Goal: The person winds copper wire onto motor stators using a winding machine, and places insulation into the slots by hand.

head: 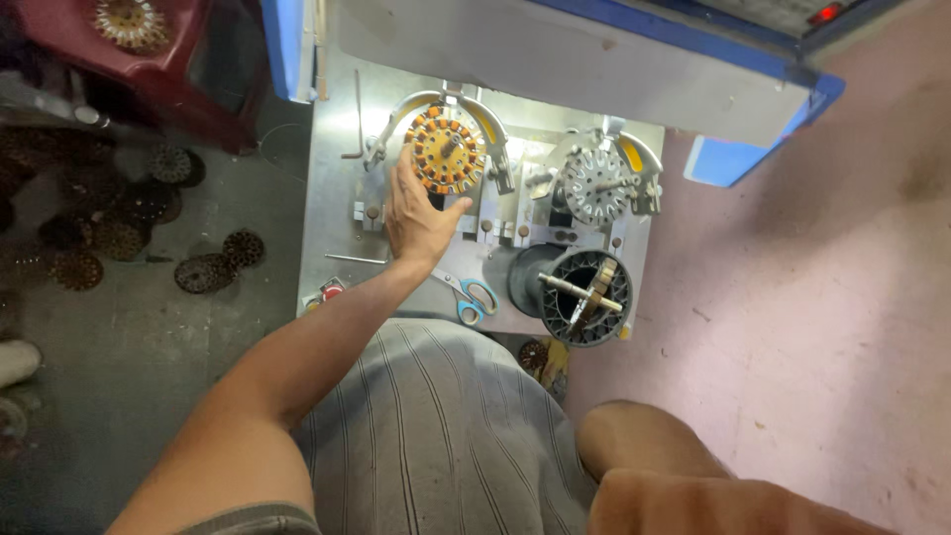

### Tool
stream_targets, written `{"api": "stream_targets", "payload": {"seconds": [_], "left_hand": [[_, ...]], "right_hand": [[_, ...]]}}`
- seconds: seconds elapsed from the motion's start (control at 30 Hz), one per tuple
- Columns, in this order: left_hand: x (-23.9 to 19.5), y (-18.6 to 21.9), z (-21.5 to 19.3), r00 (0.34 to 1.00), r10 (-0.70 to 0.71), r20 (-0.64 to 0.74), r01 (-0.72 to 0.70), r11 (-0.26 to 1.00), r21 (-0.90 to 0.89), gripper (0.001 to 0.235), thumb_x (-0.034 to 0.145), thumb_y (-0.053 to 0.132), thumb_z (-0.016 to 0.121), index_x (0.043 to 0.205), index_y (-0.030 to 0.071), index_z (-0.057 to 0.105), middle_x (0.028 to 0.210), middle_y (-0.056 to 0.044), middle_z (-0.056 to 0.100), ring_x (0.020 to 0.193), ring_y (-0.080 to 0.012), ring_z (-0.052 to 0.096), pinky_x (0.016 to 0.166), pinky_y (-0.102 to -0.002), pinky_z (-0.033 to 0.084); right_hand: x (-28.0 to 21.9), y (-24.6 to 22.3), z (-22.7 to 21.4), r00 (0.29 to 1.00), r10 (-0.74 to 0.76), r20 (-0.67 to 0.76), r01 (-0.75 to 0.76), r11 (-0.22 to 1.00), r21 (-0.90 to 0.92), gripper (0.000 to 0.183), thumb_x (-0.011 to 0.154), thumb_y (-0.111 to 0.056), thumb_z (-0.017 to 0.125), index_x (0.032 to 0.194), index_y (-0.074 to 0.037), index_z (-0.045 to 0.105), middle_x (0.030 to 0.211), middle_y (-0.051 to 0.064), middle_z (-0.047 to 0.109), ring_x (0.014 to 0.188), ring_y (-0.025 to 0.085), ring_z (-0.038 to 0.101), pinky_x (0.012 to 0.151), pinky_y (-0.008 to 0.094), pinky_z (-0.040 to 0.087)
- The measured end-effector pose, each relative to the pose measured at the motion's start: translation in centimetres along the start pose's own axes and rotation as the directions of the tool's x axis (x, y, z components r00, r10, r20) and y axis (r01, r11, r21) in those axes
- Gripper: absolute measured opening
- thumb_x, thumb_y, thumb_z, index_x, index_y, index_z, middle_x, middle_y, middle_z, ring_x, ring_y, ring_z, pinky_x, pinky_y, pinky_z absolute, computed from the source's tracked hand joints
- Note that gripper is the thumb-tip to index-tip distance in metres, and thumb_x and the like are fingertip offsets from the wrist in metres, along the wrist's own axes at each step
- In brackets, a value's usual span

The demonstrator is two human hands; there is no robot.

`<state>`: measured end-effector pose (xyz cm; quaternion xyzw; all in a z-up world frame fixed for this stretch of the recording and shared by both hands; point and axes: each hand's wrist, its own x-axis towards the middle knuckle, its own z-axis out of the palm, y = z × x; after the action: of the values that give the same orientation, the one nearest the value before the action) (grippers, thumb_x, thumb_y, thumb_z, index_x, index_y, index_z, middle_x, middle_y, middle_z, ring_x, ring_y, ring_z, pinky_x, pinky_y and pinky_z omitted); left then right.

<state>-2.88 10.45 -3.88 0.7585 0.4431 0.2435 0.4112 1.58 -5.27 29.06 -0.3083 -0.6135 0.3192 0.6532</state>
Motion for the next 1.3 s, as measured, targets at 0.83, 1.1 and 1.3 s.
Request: {"api": "stream_targets", "payload": {"seconds": [0.83, 1.1, 1.3], "left_hand": [[2.2, -1.6, 2.7, 0.981, 0.074, -0.177, -0.04, 0.982, 0.187, 0.125, 0.053, 0.055, 0.098, 0.153, 0.012, 0.036, 0.102, -0.011, 0.075, 0.092, -0.0302, 0.071, 0.08, -0.045, 0.044], [3.6, 1.3, 0.7, 0.989, -0.053, 0.137, 0.017, 0.968, 0.25, 0.119, 0.068, 0.04, 0.094, 0.163, 0.023, 0.025, 0.108, -0.01, 0.076, 0.093, -0.0336, 0.073, 0.082, -0.044, 0.055], [6.5, 3.6, -0.4, 0.919, -0.181, 0.351, -0.008, 0.88, 0.474, 0.126, 0.062, 0.046, 0.096, 0.162, 0.026, 0.022, 0.1, -0.015, 0.074, 0.091, -0.0335, 0.074, 0.079, -0.045, 0.057]], "right_hand": [[-2.3, 1.1, -2.8, 0.998, 0.047, 0.049, -0.039, 0.99, -0.137, 0.024, 0.098, -0.027, 0.066, 0.094, -0.004, 0.063, 0.061, 0.002, 0.05, 0.048, 0.006, 0.038, 0.05, 0.027, 0.039], [-3.7, -1.5, -2.2, 1.0, -0.007, -0.005, 0.005, 0.963, -0.268, 0.021, 0.097, -0.021, 0.068, 0.091, -0.003, 0.06, 0.063, 0.003, 0.052, 0.048, 0.006, 0.041, 0.052, 0.027, 0.042], [-5.0, -2.3, -1.5, 0.996, -0.035, -0.087, -0.002, 0.922, -0.387, 0.019, 0.095, -0.016, 0.07, 0.088, -0.002, 0.058, 0.064, 0.005, 0.053, 0.048, 0.006, 0.043, 0.053, 0.027, 0.045]]}}
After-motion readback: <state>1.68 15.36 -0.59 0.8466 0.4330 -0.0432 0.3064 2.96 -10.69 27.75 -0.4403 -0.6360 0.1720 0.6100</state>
